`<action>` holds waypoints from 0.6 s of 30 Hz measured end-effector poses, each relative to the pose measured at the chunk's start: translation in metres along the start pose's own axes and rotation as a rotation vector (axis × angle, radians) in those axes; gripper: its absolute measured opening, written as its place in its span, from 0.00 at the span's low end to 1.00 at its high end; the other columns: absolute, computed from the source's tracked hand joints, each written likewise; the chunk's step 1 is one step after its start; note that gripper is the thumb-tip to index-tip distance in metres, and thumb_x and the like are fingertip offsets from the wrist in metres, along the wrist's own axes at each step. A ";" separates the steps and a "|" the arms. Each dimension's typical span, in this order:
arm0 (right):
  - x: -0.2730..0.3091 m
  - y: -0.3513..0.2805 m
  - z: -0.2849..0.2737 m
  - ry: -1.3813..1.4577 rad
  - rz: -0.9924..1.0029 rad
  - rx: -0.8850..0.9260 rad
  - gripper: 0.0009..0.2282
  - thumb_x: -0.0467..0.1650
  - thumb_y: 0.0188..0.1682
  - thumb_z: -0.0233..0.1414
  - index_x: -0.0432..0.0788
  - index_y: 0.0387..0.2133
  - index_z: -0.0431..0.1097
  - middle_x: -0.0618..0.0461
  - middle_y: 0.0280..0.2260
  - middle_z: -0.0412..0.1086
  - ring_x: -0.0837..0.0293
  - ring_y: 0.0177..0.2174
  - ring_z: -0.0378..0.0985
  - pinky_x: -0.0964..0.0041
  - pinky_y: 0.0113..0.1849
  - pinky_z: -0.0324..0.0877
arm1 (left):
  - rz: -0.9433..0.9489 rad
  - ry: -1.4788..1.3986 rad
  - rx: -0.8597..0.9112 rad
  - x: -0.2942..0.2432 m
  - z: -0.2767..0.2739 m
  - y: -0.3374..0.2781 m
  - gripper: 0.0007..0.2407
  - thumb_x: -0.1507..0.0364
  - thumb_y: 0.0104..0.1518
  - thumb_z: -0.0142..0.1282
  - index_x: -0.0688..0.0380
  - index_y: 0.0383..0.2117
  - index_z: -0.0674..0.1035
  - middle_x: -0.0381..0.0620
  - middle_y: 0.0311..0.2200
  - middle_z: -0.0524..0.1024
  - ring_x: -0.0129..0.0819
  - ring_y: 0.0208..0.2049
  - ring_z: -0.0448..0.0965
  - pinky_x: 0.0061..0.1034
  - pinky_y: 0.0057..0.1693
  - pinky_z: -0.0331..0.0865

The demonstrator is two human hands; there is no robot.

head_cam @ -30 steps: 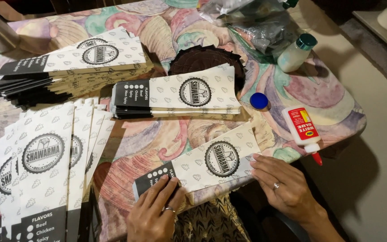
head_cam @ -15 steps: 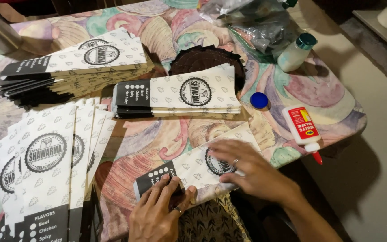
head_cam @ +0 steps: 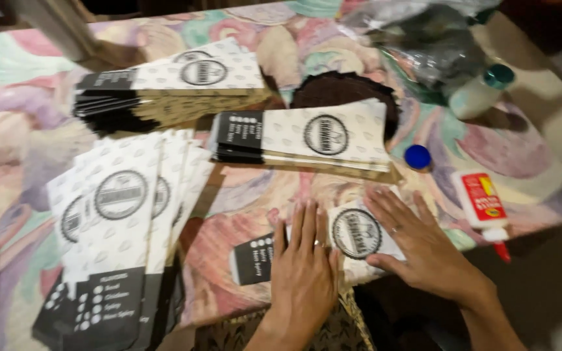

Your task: Assembling paper bags by applying glue to pre-printed templates and folding them into shape.

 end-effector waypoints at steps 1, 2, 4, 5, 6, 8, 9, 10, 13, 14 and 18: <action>0.000 0.005 -0.002 0.004 -0.014 -0.002 0.41 0.51 0.49 0.49 0.48 0.73 0.40 0.53 0.73 0.40 0.56 0.71 0.38 0.47 0.65 0.28 | -0.009 0.011 -0.003 0.010 -0.001 -0.004 0.27 0.63 0.65 0.42 0.69 0.67 0.62 0.59 0.70 0.58 0.52 0.72 0.54 0.52 0.71 0.47; 0.000 0.003 -0.001 -0.021 -0.002 0.006 0.42 0.51 0.49 0.48 0.49 0.73 0.38 0.53 0.73 0.38 0.55 0.71 0.36 0.45 0.65 0.29 | -0.054 0.208 -0.014 0.020 -0.004 -0.013 0.29 0.59 0.66 0.32 0.66 0.69 0.52 0.58 0.72 0.47 0.49 0.74 0.43 0.48 0.74 0.37; 0.001 0.002 -0.003 -0.047 0.008 0.014 0.42 0.51 0.49 0.47 0.49 0.73 0.36 0.53 0.74 0.37 0.55 0.71 0.35 0.43 0.64 0.29 | -0.098 0.405 -0.026 0.038 -0.013 -0.028 0.31 0.55 0.66 0.22 0.63 0.71 0.42 0.58 0.74 0.35 0.46 0.76 0.33 0.43 0.77 0.27; 0.003 0.003 -0.004 -0.039 0.004 0.030 0.41 0.50 0.50 0.45 0.49 0.73 0.34 0.53 0.74 0.35 0.55 0.71 0.33 0.44 0.64 0.27 | -0.128 0.430 -0.015 0.049 -0.018 -0.034 0.32 0.53 0.66 0.21 0.62 0.71 0.42 0.56 0.74 0.34 0.44 0.75 0.32 0.41 0.77 0.25; 0.005 0.002 -0.005 -0.029 0.004 0.045 0.40 0.50 0.52 0.42 0.48 0.73 0.33 0.52 0.74 0.34 0.55 0.71 0.31 0.44 0.64 0.25 | -0.155 0.455 -0.002 0.059 -0.024 -0.042 0.32 0.52 0.66 0.20 0.61 0.71 0.41 0.54 0.74 0.33 0.42 0.75 0.31 0.39 0.76 0.24; -0.006 -0.007 -0.003 -0.012 0.029 0.038 0.39 0.48 0.52 0.43 0.48 0.73 0.34 0.53 0.74 0.34 0.55 0.71 0.30 0.46 0.64 0.24 | -0.155 0.429 0.018 0.069 -0.030 -0.051 0.31 0.53 0.68 0.17 0.62 0.71 0.40 0.54 0.75 0.32 0.42 0.75 0.30 0.38 0.76 0.24; -0.013 -0.012 -0.002 0.005 0.052 0.032 0.37 0.45 0.52 0.45 0.49 0.73 0.36 0.54 0.74 0.35 0.55 0.71 0.30 0.48 0.65 0.23 | -0.158 0.403 0.039 0.075 -0.032 -0.055 0.30 0.54 0.69 0.13 0.63 0.72 0.40 0.54 0.75 0.30 0.42 0.76 0.29 0.36 0.75 0.23; -0.018 -0.021 -0.002 0.000 0.061 0.031 0.37 0.45 0.52 0.45 0.49 0.73 0.36 0.54 0.74 0.35 0.55 0.71 0.30 0.48 0.65 0.23 | -0.150 0.396 0.036 0.075 -0.032 -0.057 0.30 0.54 0.69 0.13 0.63 0.72 0.40 0.54 0.75 0.30 0.42 0.76 0.29 0.36 0.75 0.23; -0.046 -0.051 0.004 0.039 0.190 0.029 0.38 0.37 0.49 0.50 0.49 0.73 0.37 0.57 0.74 0.36 0.50 0.71 0.31 0.42 0.64 0.25 | -0.172 0.389 0.073 0.078 -0.026 -0.065 0.32 0.53 0.67 0.25 0.61 0.73 0.46 0.52 0.76 0.41 0.43 0.76 0.39 0.38 0.76 0.33; -0.047 -0.060 -0.003 -0.089 0.144 -0.065 0.35 0.36 0.49 0.49 0.47 0.71 0.44 0.57 0.73 0.42 0.51 0.71 0.36 0.44 0.66 0.29 | -0.194 0.333 0.050 0.078 -0.027 -0.065 0.33 0.53 0.66 0.28 0.61 0.73 0.48 0.53 0.75 0.43 0.45 0.76 0.41 0.42 0.76 0.36; -0.062 -0.083 -0.067 -0.185 0.110 -0.495 0.21 0.18 0.47 0.54 0.36 0.57 0.68 0.38 0.64 0.64 0.35 0.63 0.66 0.43 0.64 0.61 | -0.167 0.318 0.019 0.072 -0.032 -0.060 0.32 0.54 0.59 0.42 0.53 0.70 0.60 0.69 0.72 0.51 0.67 0.72 0.51 0.60 0.67 0.53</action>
Point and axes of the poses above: each hand's wrist, its own y-axis towards the middle knuckle, its own z-axis out of the palm, x = y × z, the point moved 10 cm from there along y, towards the middle knuckle
